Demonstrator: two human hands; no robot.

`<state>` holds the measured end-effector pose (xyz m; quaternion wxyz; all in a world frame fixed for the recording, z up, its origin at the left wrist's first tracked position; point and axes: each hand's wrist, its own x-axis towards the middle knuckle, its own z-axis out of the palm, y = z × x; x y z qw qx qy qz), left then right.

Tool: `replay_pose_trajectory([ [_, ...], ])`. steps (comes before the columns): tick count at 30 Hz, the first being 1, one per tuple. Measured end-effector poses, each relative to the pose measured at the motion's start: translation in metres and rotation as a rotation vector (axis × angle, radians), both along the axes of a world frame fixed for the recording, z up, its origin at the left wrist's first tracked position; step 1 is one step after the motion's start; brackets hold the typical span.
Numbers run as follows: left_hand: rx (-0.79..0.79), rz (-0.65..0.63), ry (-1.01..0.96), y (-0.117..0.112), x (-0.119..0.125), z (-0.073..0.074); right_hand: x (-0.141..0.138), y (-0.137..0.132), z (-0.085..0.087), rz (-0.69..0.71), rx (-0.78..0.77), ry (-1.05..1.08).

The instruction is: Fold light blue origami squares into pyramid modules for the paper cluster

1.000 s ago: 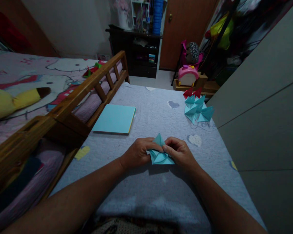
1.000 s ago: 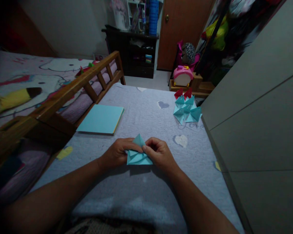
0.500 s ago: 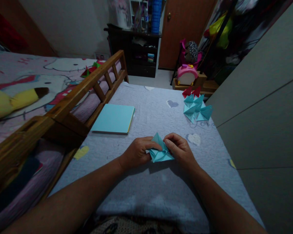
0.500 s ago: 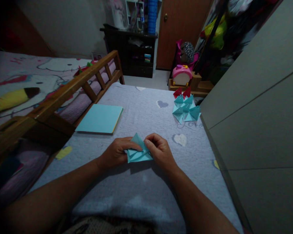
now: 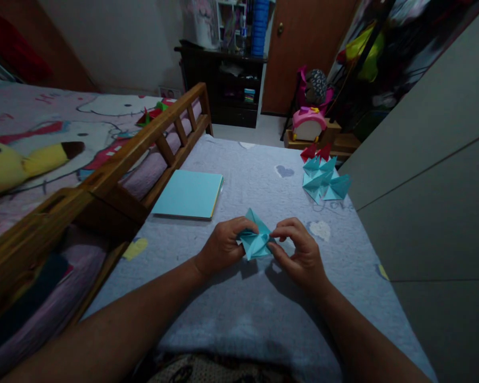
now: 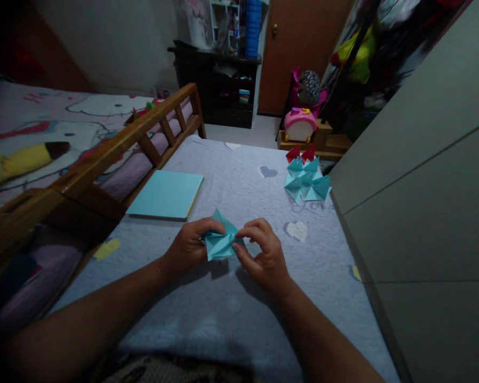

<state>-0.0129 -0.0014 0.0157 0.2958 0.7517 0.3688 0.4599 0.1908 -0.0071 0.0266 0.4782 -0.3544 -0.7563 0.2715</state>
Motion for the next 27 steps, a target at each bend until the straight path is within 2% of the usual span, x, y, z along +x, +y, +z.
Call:
replay_pose_trajectory([
  [6, 0.038, -0.023, -0.014, 0.0018, 0.0007, 0.0010, -0.0012, -0.0019, -0.0039, -0.040, 0.086, -0.071],
  [12, 0.062, -0.041, -0.008, 0.0013, 0.0012, 0.0004, -0.0005, -0.0012, -0.0009, 0.021, 0.037, 0.009],
  [20, 0.042, -0.037, -0.019, 0.0027, 0.0000, 0.0001, 0.0027, 0.0027, -0.0005, 0.048, 0.030, -0.030],
  [27, 0.017, -0.076, 0.050, 0.0035, -0.0026, -0.0008, 0.0054, 0.0049, -0.0029, 0.073, 0.011, -0.036],
])
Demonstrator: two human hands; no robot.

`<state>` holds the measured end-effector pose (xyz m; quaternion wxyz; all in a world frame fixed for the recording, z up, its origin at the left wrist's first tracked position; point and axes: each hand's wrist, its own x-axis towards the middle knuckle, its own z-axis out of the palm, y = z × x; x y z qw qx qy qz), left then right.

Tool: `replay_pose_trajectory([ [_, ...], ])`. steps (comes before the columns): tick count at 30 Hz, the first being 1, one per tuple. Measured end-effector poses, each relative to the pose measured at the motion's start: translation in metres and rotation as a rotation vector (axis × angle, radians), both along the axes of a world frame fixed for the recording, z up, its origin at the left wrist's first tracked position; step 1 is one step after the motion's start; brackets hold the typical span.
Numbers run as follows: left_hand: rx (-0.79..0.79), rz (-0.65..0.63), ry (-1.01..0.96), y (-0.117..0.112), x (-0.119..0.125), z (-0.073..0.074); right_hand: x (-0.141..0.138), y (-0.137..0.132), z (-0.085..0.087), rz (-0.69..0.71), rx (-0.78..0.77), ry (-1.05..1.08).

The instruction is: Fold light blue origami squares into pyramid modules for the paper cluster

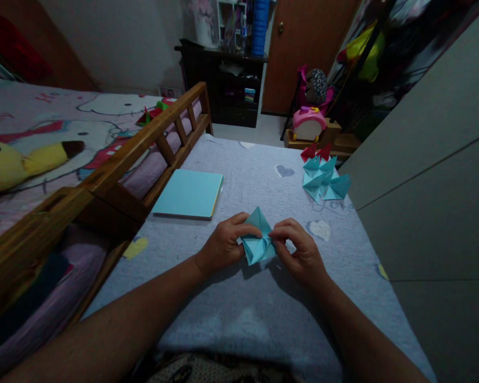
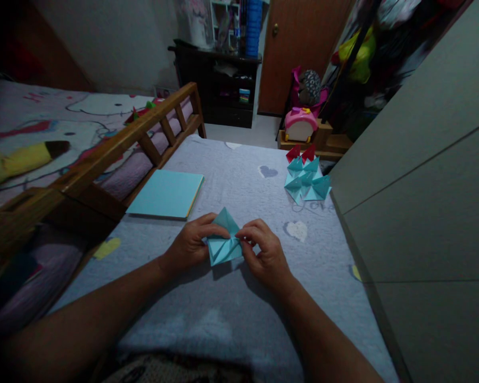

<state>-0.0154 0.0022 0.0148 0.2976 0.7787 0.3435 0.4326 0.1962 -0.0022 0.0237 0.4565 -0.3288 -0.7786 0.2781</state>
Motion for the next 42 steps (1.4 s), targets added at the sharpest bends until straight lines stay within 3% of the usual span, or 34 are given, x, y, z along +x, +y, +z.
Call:
replay_pose_trajectory([
  [7, 0.008, -0.010, 0.012, 0.001, -0.001, -0.002, 0.002, -0.001, 0.001, -0.008, -0.107, -0.003],
  [17, 0.025, -0.012, -0.019, 0.000, 0.001, 0.002, 0.001, 0.000, -0.007, 0.049, -0.607, 0.273],
  [21, 0.061, -0.038, -0.039, 0.001, 0.002, 0.001, 0.001, 0.003, -0.011, 0.050, -0.668, 0.300],
  [28, 0.048, -0.071, -0.024, -0.001, 0.002, 0.000, 0.003, 0.005, -0.004, 0.065, -0.490, 0.009],
  [35, 0.056, -0.069, 0.069, -0.001, 0.001, -0.003, -0.001, 0.003, -0.008, -0.068, -0.347, -0.040],
  [42, 0.067, -0.094, 0.070, -0.001, 0.001, -0.002, -0.005, 0.003, -0.008, -0.112, -0.230, -0.053],
])
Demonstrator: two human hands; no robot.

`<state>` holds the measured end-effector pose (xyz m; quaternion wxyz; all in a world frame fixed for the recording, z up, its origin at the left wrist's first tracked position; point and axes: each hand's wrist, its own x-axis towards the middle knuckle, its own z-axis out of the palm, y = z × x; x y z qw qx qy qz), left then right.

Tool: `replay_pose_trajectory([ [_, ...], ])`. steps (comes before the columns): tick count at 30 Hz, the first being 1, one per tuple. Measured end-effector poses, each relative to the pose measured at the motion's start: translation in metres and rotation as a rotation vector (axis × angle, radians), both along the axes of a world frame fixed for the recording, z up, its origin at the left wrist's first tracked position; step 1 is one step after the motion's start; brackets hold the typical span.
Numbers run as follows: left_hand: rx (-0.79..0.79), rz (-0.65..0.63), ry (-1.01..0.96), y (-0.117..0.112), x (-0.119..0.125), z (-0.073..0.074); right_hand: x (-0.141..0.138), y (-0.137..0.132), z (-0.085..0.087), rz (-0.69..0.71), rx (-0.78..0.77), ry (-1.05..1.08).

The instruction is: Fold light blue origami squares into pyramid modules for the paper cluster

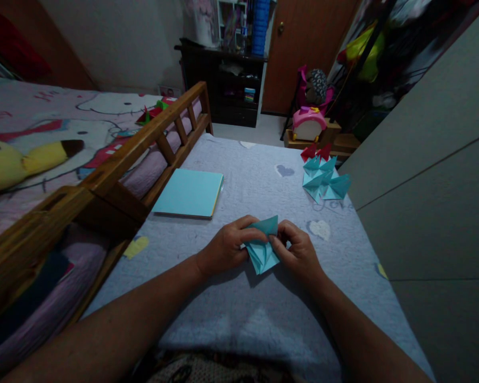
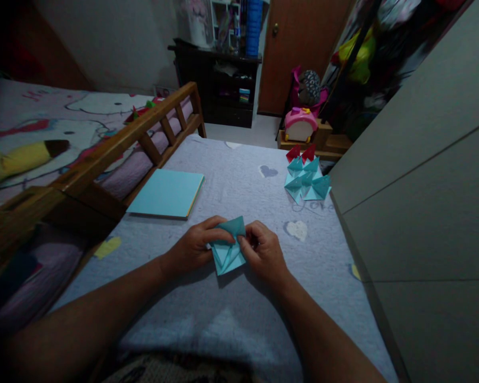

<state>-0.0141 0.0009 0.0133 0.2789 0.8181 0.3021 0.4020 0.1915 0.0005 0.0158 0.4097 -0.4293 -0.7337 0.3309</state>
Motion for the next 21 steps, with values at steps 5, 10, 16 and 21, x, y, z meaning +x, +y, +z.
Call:
replay_pose_trajectory([
  [5, 0.033, -0.022, 0.012, 0.0007, -0.0005, -0.0017, -0.0019, -0.0009, -0.0015, -0.002, -0.029, 0.009],
  [10, 0.049, 0.001, 0.019, 0.0019, -0.0014, -0.0039, 0.0000, -0.0014, -0.0029, 0.011, -0.174, 0.062],
  [16, 0.041, 0.057, 0.005, 0.0012, -0.0033, -0.0006, 0.0049, -0.0019, -0.0011, 0.157, -0.423, 0.260],
  [21, 0.110, 0.130, -0.002, -0.0001, -0.0039, -0.0009, 0.0024, -0.0015, -0.0039, 0.216, -0.683, 0.418],
])
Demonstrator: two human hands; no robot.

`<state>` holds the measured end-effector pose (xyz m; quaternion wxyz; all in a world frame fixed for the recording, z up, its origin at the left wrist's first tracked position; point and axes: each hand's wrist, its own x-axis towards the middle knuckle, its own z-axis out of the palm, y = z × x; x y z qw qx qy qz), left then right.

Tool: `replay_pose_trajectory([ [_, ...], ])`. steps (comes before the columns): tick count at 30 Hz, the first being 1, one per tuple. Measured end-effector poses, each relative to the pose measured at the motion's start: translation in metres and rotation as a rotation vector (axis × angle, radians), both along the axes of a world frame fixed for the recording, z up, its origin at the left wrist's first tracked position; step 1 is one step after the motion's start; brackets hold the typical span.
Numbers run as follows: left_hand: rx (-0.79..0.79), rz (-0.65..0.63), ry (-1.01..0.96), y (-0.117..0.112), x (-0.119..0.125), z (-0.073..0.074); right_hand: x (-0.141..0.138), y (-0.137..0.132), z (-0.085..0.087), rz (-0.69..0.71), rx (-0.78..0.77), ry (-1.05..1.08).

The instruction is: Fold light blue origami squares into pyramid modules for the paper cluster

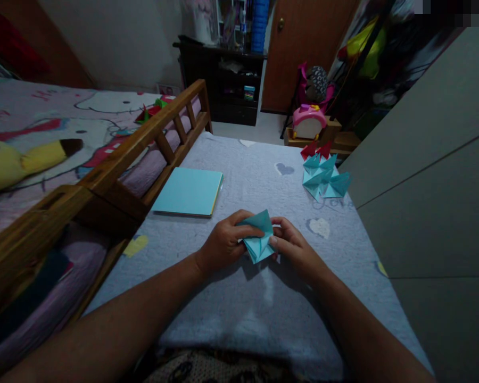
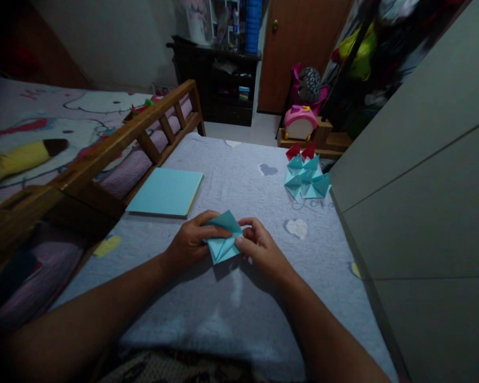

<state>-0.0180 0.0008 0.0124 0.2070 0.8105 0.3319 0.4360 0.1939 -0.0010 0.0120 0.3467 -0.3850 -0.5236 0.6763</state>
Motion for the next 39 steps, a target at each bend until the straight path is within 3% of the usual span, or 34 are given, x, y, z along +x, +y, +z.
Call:
replay_pose_trajectory([
  [3, 0.076, 0.021, 0.010, -0.001, 0.002, -0.001, -0.005, 0.000, -0.004, -0.010, -0.166, 0.113],
  [7, 0.141, 0.003, 0.045, -0.001, 0.006, -0.002, -0.010, -0.002, -0.003, -0.049, -0.263, 0.217],
  [18, 0.108, -0.040, 0.020, 0.000, 0.007, -0.004, -0.010, -0.002, -0.001, -0.106, -0.260, 0.239],
  [33, 0.224, 0.145, 0.072, 0.001, 0.004, -0.003, -0.009, -0.002, -0.002, -0.071, -0.356, 0.328],
  [39, 0.293, 0.143, 0.102, 0.001, 0.007, -0.003, -0.011, -0.002, 0.002, -0.057, -0.377, 0.330],
])
